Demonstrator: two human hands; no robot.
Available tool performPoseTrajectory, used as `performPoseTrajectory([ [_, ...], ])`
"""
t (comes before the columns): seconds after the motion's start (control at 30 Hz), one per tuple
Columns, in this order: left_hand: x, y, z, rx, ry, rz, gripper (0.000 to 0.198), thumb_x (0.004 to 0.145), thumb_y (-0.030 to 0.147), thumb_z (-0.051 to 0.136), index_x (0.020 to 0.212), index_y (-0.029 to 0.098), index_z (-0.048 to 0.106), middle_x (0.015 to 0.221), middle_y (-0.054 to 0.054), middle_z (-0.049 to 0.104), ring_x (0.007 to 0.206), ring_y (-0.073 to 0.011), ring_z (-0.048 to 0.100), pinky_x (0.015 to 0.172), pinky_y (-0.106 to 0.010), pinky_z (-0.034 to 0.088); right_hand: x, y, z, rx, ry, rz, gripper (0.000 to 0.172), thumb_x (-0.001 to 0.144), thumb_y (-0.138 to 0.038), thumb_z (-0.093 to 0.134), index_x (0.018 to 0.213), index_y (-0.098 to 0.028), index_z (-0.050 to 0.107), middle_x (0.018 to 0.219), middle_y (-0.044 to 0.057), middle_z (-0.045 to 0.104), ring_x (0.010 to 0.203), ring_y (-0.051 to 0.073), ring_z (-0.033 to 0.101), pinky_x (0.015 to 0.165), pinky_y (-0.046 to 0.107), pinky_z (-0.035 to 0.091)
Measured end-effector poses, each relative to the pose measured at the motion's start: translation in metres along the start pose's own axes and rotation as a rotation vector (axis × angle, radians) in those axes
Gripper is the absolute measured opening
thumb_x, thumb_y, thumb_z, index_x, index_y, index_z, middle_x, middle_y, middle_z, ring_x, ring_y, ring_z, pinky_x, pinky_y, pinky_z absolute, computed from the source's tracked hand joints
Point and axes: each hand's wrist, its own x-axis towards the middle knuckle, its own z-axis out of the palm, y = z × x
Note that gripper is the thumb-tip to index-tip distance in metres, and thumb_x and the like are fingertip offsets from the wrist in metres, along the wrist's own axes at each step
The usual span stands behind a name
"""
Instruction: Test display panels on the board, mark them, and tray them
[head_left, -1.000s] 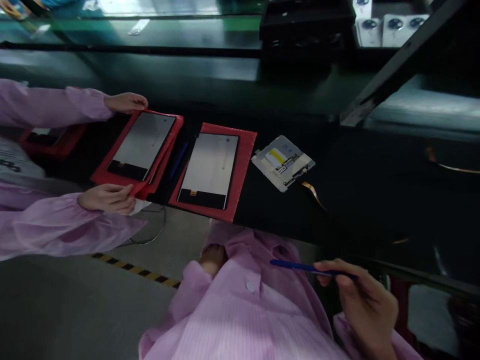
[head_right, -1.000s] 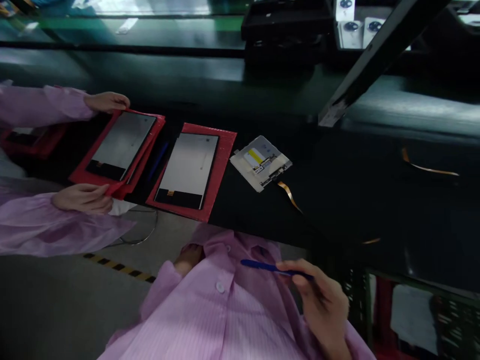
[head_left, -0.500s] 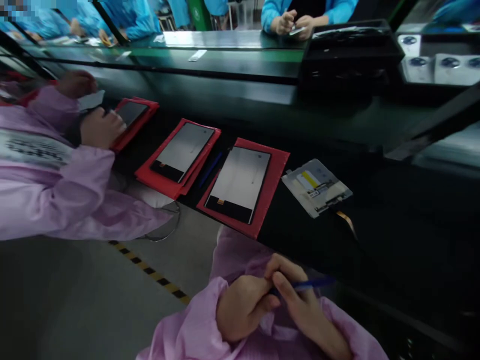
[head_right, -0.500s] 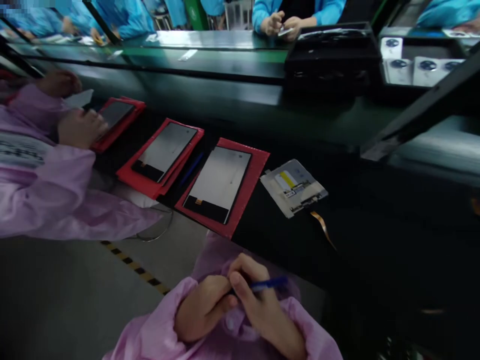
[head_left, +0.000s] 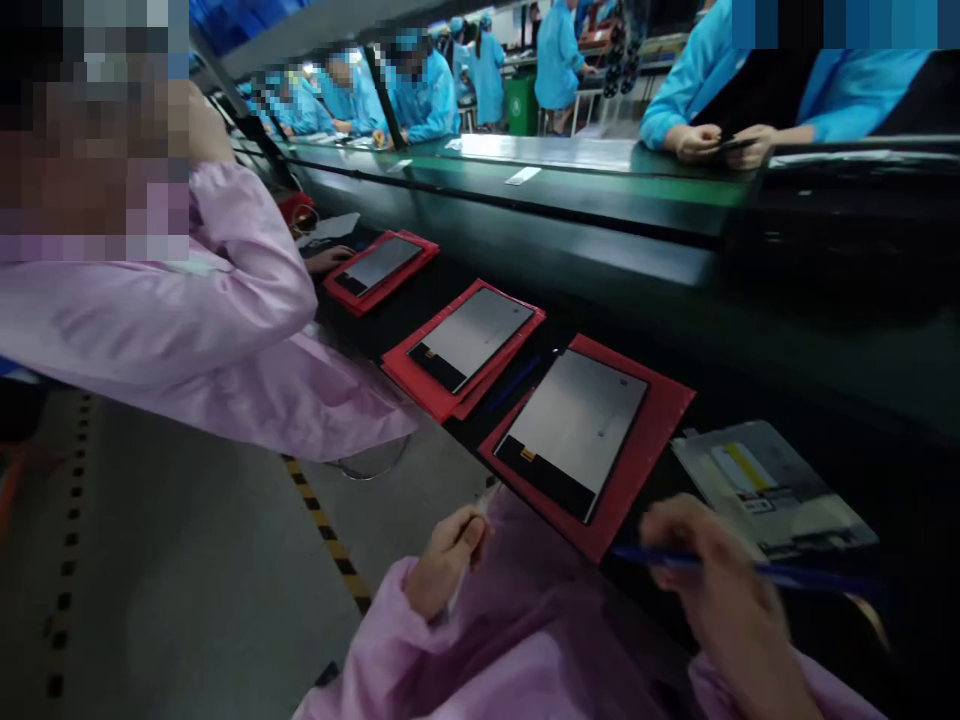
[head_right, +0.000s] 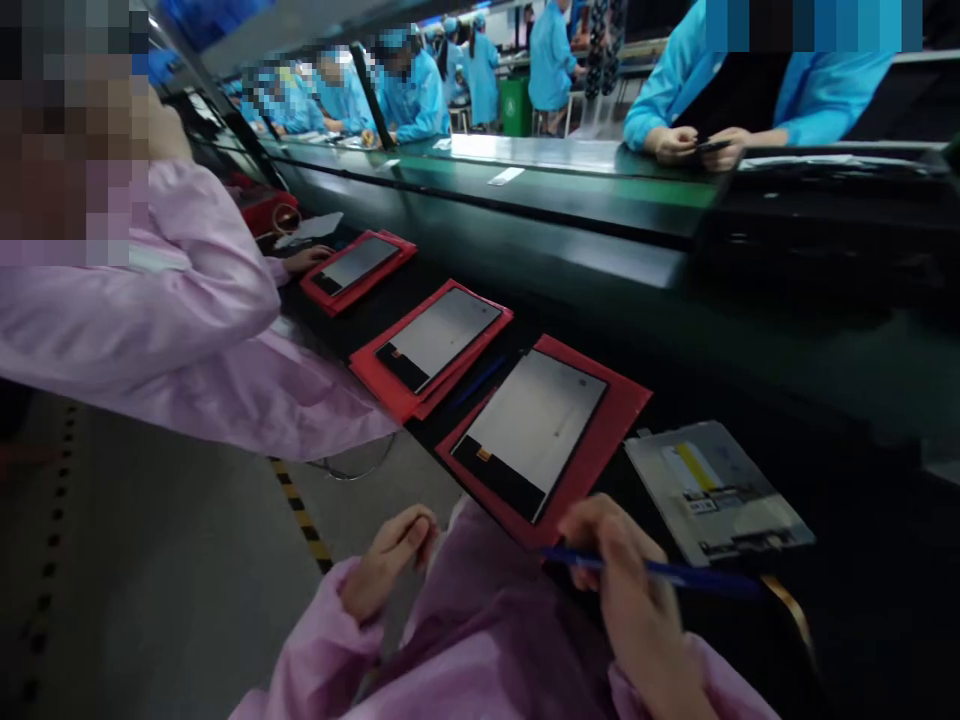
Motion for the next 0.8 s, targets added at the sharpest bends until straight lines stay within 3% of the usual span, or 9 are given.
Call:
performPoseTrajectory([
  [0.07, 0.016, 0.002, 0.016, -0.033, 0.114, 0.045, 0.071, 0.076, 0.079, 0.041, 0.086, 0.009, 0.047, 0.060, 0.000, 0.039, 0.051, -0.0069, 0.037, 0.050, -0.022, 0.032, 0.020, -0.006, 0.020, 0.019, -0.221, 0.099, 0.090, 0.060, -0.087, 0.021, 0.093, -0.008, 0.047, 0.068, 0.001, 0.051, 0.052, -0.007, 0.045, 0.048, 0.008, 0.039],
  [0.1, 0.022, 0.003, 0.026, -0.049, 0.160, 0.054, 0.072, 0.077, 0.080, 0.039, 0.089, 0.010, 0.046, 0.061, 0.001, 0.036, 0.049, -0.0066, 0.034, 0.048, -0.022, 0.030, 0.030, -0.009, 0.031, 0.009, -0.253, 0.114, 0.090, 0.059, -0.086, 0.026, 0.100, -0.009, 0.049, 0.075, 0.002, 0.055, 0.057, -0.008, 0.049, 0.052, 0.006, 0.042],
  [0.2, 0.034, 0.006, 0.052, -0.030, 0.328, 0.152, 0.059, 0.087, 0.068, 0.037, 0.100, 0.011, 0.047, 0.078, -0.003, 0.047, 0.065, -0.0088, 0.044, 0.062, -0.023, 0.038, 0.061, -0.008, 0.059, 0.008, -0.163, 0.071, 0.078, 0.063, -0.077, 0.039, 0.107, -0.014, 0.052, 0.096, 0.002, 0.058, 0.071, -0.012, 0.054, 0.062, -0.004, 0.045],
  [0.27, 0.037, 0.003, 0.059, 0.073, 0.404, 0.207, 0.047, 0.091, 0.054, 0.041, 0.114, 0.014, 0.048, 0.100, -0.007, 0.054, 0.088, -0.0119, 0.051, 0.083, -0.026, 0.039, 0.077, -0.001, 0.069, 0.005, -0.108, 0.034, 0.070, 0.064, -0.071, 0.042, 0.106, -0.015, 0.051, 0.094, 0.001, 0.057, 0.071, -0.013, 0.053, 0.061, -0.006, 0.044],
  [0.37, 0.042, -0.008, 0.058, 0.197, 0.413, 0.159, 0.044, 0.091, 0.045, 0.042, 0.124, 0.017, 0.046, 0.107, -0.007, 0.056, 0.091, -0.0141, 0.052, 0.087, -0.030, 0.038, 0.087, 0.014, 0.073, -0.018, -0.075, 0.012, 0.064, 0.068, -0.067, 0.039, 0.105, -0.015, 0.046, 0.082, -0.001, 0.054, 0.065, -0.014, 0.047, 0.059, -0.004, 0.041],
  [0.57, 0.052, -0.027, 0.059, 0.181, 0.412, 0.155, 0.031, 0.083, 0.043, 0.049, 0.082, 0.012, 0.050, 0.080, -0.005, 0.050, 0.077, -0.0131, 0.046, 0.075, -0.027, 0.036, 0.087, 0.027, 0.076, -0.131, 0.039, 0.005, 0.063, 0.070, -0.069, 0.034, 0.097, -0.012, 0.045, 0.078, -0.003, 0.052, 0.061, -0.019, 0.037, 0.058, -0.010, 0.031],
  [0.8, 0.057, -0.033, 0.062, 0.013, 0.385, 0.184, 0.043, 0.088, 0.053, 0.039, 0.074, 0.013, 0.044, 0.069, -0.003, 0.044, 0.066, -0.0102, 0.040, 0.061, -0.022, 0.033, 0.083, 0.018, 0.078, -0.310, -0.020, 0.002, 0.066, 0.073, -0.067, 0.029, 0.073, -0.003, 0.047, 0.067, -0.002, 0.050, 0.052, -0.020, 0.024, 0.053, -0.009, 0.018],
])
